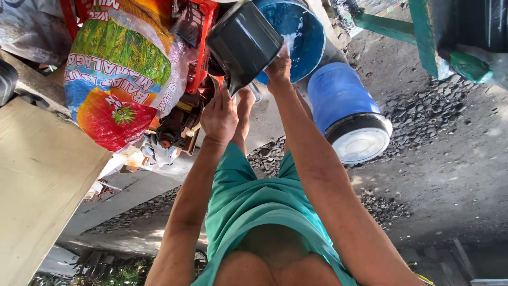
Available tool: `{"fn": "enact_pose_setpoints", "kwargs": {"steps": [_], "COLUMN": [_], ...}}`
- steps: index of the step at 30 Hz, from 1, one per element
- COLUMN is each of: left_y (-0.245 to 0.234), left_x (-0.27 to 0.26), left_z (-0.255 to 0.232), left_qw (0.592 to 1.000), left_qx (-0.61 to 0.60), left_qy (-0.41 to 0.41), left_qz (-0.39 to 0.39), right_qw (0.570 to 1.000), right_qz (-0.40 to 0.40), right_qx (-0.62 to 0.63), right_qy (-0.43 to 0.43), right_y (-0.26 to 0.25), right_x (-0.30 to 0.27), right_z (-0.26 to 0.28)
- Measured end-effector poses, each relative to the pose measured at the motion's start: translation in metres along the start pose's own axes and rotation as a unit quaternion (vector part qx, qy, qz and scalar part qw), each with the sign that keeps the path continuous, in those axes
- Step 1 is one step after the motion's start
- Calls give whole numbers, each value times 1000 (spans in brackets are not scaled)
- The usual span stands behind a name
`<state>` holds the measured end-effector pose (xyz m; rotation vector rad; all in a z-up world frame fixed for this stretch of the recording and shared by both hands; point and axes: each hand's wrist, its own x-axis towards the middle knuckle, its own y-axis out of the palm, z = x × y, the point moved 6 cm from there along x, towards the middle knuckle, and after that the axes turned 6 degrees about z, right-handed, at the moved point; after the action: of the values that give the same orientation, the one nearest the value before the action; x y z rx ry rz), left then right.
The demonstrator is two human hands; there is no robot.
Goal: Rinsing various pots and containers using water scooped from a bucket with a small dipper in an outdoor kitchen setting.
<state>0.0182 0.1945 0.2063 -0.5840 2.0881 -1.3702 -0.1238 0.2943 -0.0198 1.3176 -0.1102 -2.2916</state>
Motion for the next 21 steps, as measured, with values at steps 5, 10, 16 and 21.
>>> {"fn": "enact_pose_setpoints", "kwargs": {"steps": [5,10,16,21], "left_y": [8,27,118,171], "left_x": [-13,-13,-4,19], "left_z": [-15,-29,-23,-11], "left_qw": [998,998,948,899], "left_qx": [24,-58,-229,-297], "left_qy": [37,-5,-157,-215], "left_qz": [-38,3,158,240], "right_qw": [979,951,990,979], "right_qz": [19,13,-132,-150], "right_qx": [204,309,27,-91], "right_qy": [14,16,33,108], "right_y": [-50,-58,-76,-92], "right_x": [12,7,-8,-15], "right_z": [-58,-58,-6,-8]}}
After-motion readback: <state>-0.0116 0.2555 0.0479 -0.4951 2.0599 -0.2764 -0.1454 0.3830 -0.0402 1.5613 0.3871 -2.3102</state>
